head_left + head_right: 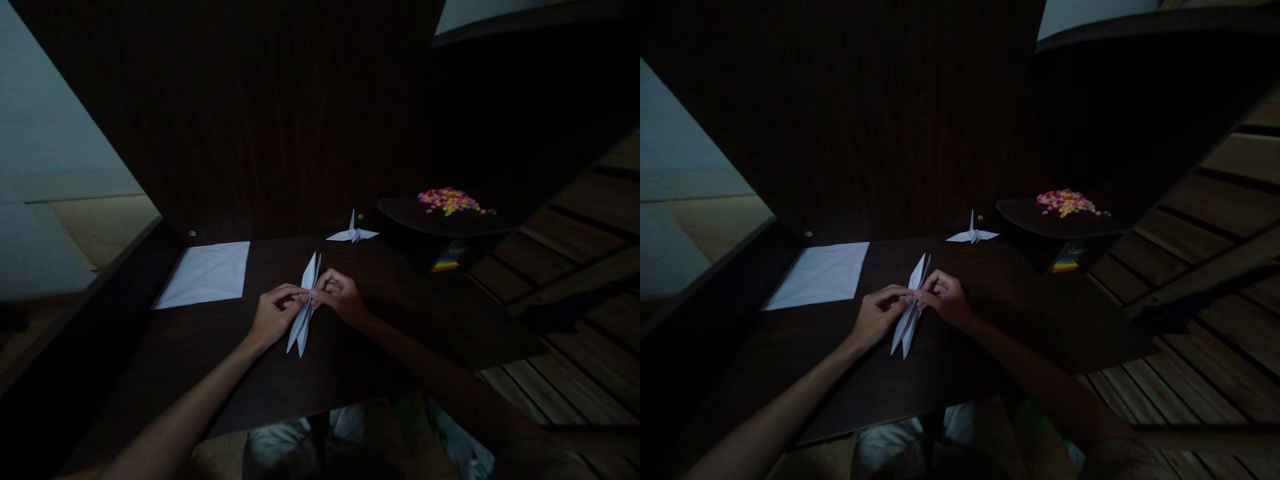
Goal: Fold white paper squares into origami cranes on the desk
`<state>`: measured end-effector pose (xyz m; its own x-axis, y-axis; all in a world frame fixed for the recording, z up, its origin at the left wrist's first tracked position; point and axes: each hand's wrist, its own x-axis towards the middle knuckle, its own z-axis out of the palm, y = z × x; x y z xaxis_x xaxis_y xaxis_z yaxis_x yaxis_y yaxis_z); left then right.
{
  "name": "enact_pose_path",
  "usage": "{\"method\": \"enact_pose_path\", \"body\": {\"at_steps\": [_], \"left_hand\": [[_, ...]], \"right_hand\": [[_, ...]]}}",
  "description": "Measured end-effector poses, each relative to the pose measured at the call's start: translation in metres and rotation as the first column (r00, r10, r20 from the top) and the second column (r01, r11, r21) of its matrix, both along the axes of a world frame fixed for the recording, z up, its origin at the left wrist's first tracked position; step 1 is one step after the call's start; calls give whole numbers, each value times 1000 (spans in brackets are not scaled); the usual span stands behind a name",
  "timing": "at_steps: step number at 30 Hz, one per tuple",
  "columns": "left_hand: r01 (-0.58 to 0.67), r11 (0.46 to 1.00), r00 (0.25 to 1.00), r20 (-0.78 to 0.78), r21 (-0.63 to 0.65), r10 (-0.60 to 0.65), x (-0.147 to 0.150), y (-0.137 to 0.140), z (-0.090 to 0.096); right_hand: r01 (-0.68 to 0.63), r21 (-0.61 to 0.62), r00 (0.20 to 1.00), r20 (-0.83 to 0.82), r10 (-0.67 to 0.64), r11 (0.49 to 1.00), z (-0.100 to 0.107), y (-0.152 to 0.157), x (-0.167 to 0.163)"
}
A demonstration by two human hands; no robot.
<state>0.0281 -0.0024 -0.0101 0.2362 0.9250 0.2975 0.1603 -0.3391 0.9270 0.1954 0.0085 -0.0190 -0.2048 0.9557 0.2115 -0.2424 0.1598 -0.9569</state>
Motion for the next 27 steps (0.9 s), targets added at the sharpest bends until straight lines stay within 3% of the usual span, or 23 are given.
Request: {"method": "enact_pose_path", "body": {"at_steps": [4, 10, 15, 19, 23, 27], "left_hand": [[-17, 997, 999, 48, -80, 21, 2, -1, -2], [-35, 995, 981, 187, -90, 51, 4, 2, -9], [-122, 991, 985, 114, -53, 127, 1, 5, -5], [-94, 975, 971, 200, -200, 134, 1, 5, -3], [-2, 931, 910, 386, -366, 154, 0, 4, -2], [88, 910, 870, 477, -405, 128, -2, 5, -1]], "right_hand": [[0, -10, 1000, -22, 0, 1000, 0, 1, 0], [46, -19, 998, -51, -47, 999, 0, 2, 0], [89, -16, 995, -36, -89, 996, 0, 3, 0], [138, 38, 990, 25, -139, 990, -1, 5, 3], [51, 114, 986, 152, -68, 992, -3, 7, 4], [-68, 30, 988, 138, 63, 997, -7, 5, 0]]}}
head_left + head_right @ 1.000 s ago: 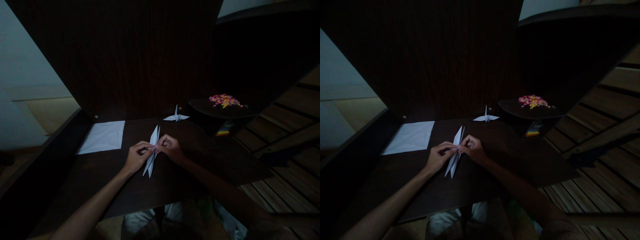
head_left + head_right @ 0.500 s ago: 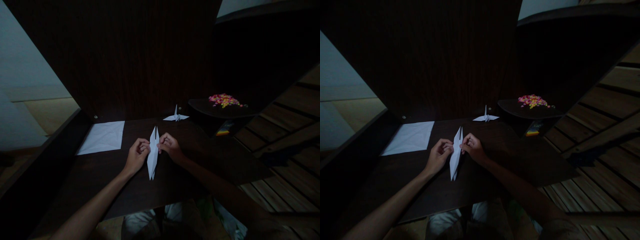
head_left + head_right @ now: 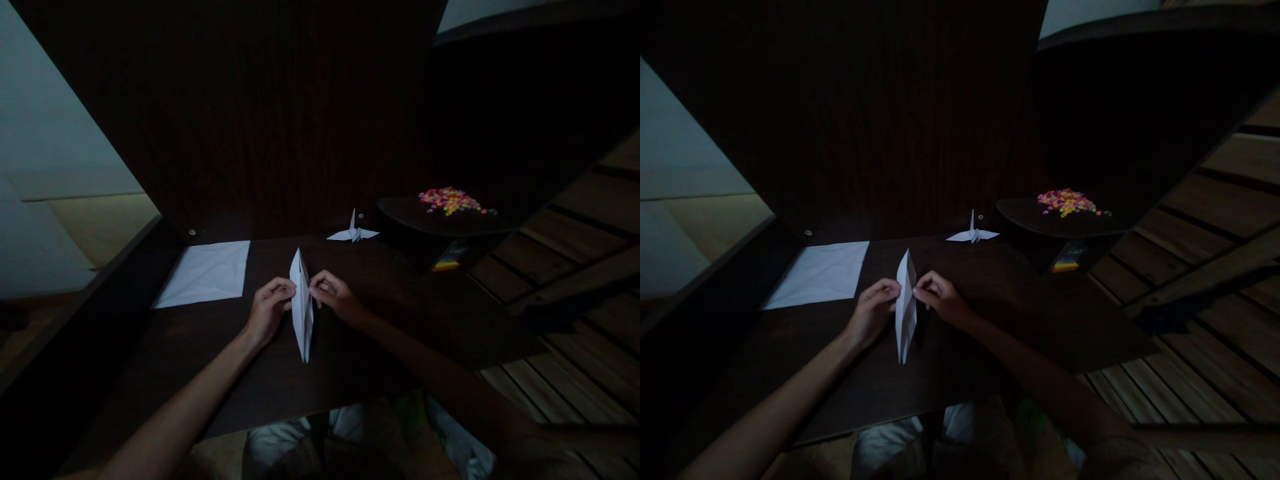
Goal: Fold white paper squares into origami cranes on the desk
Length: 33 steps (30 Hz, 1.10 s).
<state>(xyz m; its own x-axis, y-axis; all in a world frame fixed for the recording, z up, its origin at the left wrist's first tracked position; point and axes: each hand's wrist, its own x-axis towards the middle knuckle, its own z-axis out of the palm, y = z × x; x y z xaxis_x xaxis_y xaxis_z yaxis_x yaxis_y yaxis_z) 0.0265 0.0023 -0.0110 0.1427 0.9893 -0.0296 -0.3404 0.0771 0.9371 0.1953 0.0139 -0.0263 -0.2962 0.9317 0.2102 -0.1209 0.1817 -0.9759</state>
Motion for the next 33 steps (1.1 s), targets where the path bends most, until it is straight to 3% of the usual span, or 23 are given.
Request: {"method": "enact_pose_path", "body": {"at_steps": [4, 14, 18, 29, 33], "left_hand": [[39, 998, 998, 47, -40, -37, 1, 0, -1], [110, 994, 994, 3, 11, -110, 6, -5, -1], [119, 993, 993, 3, 21, -119, 6, -6, 1], [164, 986, 985, 46, 32, -166, 5, -3, -6], [155, 987, 988, -17, 48, -154, 6, -5, -7]], "right_hand": [[-21, -46, 996, -90, 17, 999, -2, -2, -2], [98, 83, 995, -45, -94, 992, 2, -7, 5], [44, 77, 997, -59, -40, 996, 3, -10, 6], [22, 218, 998, 57, -35, 976, 4, -9, 8], [3, 145, 999, 31, -7, 989, 3, -10, 8]]}}
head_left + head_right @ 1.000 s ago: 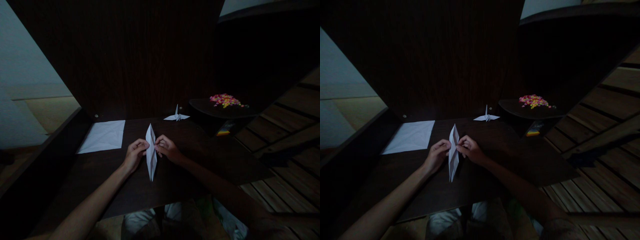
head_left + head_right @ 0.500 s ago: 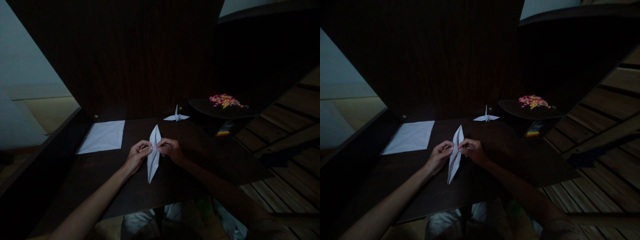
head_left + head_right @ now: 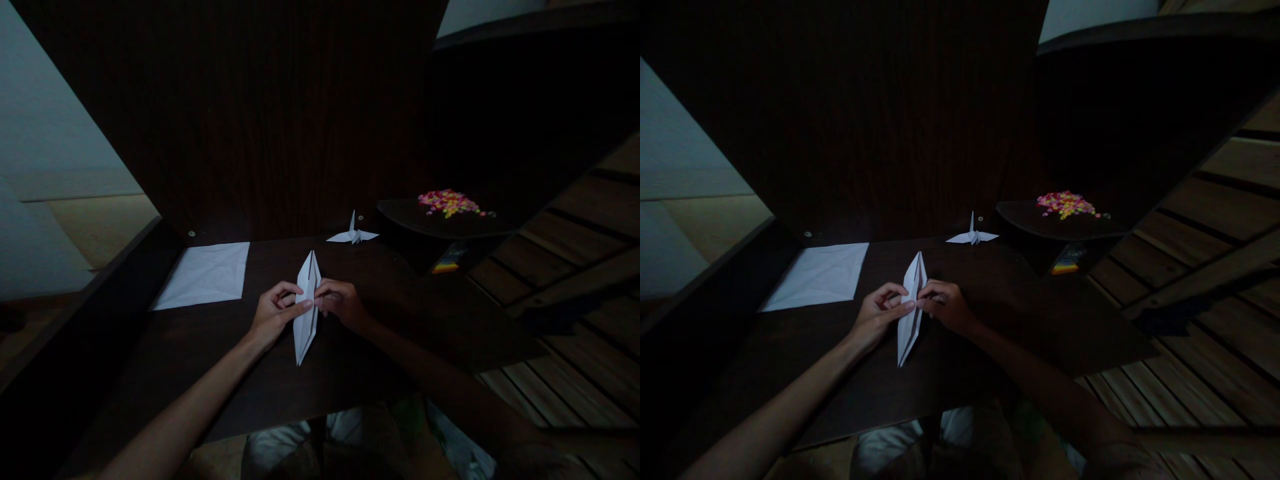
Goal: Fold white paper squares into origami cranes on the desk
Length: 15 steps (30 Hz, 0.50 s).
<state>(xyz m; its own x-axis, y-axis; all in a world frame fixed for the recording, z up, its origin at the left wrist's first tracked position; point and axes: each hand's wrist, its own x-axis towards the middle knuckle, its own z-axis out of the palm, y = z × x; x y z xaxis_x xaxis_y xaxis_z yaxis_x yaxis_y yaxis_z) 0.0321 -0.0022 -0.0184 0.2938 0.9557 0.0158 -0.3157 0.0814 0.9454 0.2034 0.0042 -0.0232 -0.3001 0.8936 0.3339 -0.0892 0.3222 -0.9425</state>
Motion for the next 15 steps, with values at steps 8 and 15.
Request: {"method": "enact_pose_path", "body": {"at_steps": [8, 15], "left_hand": [[-212, 965, 960, -148, 157, 236, 1, 1, 6], [-206, 959, 968, -100, 197, 228, -1, 3, 6]], "right_hand": [[133, -116, 975, -164, -151, 984, -3, 4, -7], [135, -108, 976, -155, -151, 985, -5, 6, -9]]}}
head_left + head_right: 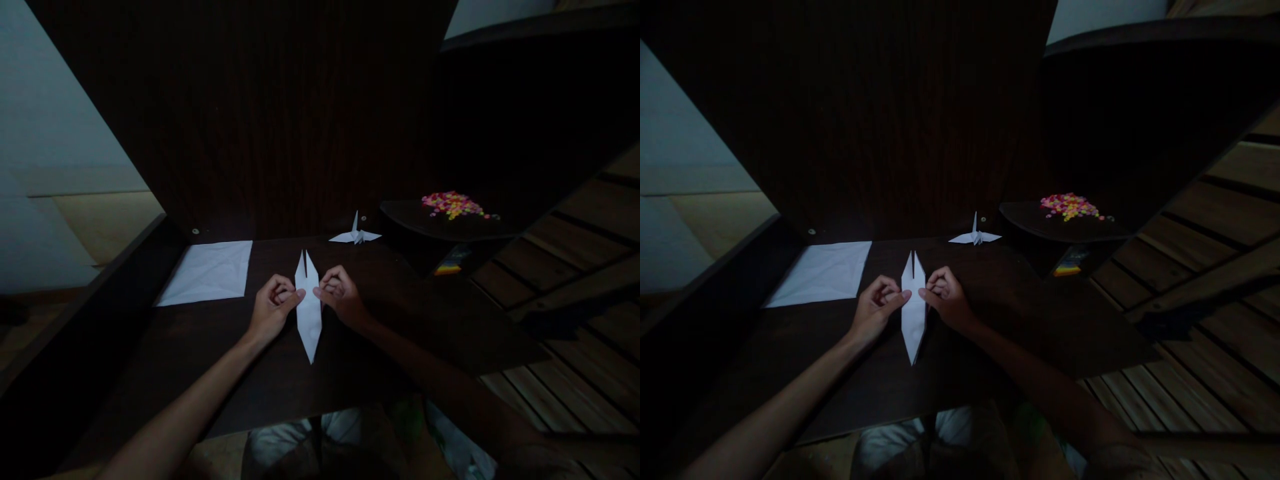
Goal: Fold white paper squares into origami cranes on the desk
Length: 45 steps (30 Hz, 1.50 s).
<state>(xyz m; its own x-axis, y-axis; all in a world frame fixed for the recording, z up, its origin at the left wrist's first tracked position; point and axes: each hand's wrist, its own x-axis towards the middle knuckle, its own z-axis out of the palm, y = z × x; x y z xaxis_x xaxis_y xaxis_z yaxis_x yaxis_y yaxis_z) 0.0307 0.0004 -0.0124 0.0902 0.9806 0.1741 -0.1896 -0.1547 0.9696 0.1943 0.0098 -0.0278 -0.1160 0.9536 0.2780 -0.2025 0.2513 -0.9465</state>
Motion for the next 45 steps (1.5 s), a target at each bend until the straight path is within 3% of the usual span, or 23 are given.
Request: {"method": "enact_pose_path", "body": {"at_steps": [3, 7, 15, 33, 45], "left_hand": [[10, 1000, 997, -78, 25, -8, -2, 0, 3], [49, 998, 990, -128, -47, -55, -6, 1, 3], [108, 987, 994, -12, -120, -110, -14, 5, -3], [291, 952, 957, 39, -90, -289, -23, 9, 2], [245, 965, 969, 16, -90, -245, -20, 11, 3]], "right_hand": [[6, 37, 999, 49, -8, 999, 0, 1, 1], [-15, 39, 994, 111, 10, 999, 3, 3, 5], [-101, 89, 984, 156, 87, 991, 4, 7, 12], [-178, 3, 984, 0, 178, 984, 1, 8, 17], [-190, 70, 982, 13, 189, 979, -3, 10, 18]]}}
